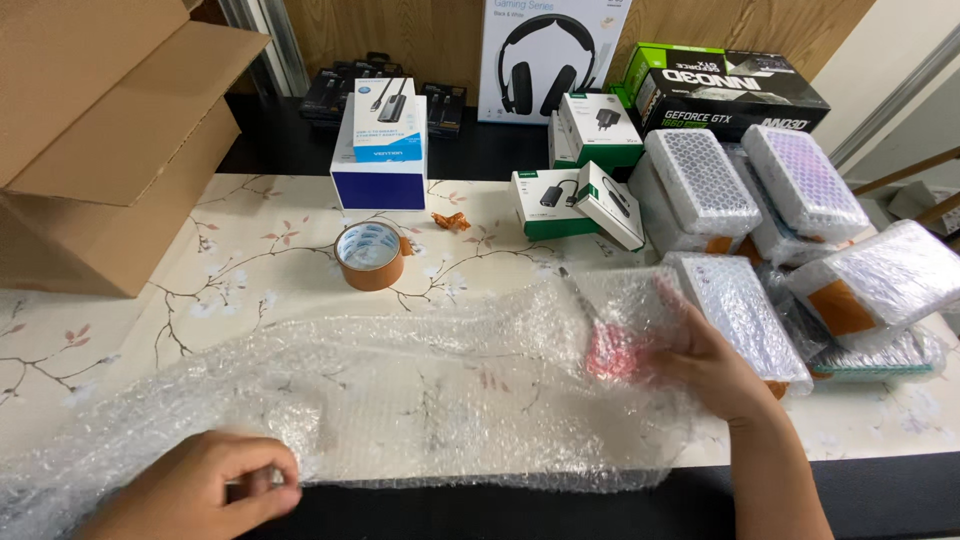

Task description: The person wraps a small box in bubble wrap and secures it with brown tape. They then place the wrapped item on a stack of other wrapped packages. Next, they lay out a sheet of bubble wrap and wrap another small box, securing it with tape.

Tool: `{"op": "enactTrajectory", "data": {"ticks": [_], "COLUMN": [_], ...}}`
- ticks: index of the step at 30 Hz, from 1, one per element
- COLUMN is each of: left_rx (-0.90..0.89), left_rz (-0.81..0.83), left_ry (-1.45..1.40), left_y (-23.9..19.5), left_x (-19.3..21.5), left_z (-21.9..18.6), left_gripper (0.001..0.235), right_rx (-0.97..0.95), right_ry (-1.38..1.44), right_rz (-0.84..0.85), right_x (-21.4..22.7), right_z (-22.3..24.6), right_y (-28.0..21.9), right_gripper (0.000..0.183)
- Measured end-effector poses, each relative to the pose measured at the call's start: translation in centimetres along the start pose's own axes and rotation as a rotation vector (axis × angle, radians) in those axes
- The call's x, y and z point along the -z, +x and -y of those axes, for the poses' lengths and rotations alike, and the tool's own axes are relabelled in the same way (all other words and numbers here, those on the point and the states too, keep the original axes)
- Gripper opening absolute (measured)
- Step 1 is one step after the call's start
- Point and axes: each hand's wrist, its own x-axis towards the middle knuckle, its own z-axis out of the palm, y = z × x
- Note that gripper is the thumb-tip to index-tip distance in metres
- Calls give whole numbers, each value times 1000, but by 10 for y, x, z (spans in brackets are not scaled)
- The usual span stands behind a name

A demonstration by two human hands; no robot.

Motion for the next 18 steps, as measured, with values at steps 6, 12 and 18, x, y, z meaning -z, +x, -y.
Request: {"op": "enactTrajectory", "data": {"ticks": [6, 12, 18], "left_rx": [149, 151, 165], "left_rz": [-251, -490, 66], "left_ry": [-509, 306, -110], "left_y": [-23, 68, 80], "left_x": [22, 63, 78], "left_z": [1, 18, 36], "left_gripper": [38, 58, 20], "right_rx": [-161, -73, 329], "right_ry": [-246, -37, 191], "right_rz": [402, -242, 135], "right_x": [24, -24, -7], "right_z": [-1, -4, -16], "right_y": [-11, 15, 9], "right_gripper": [91, 66, 84]}}
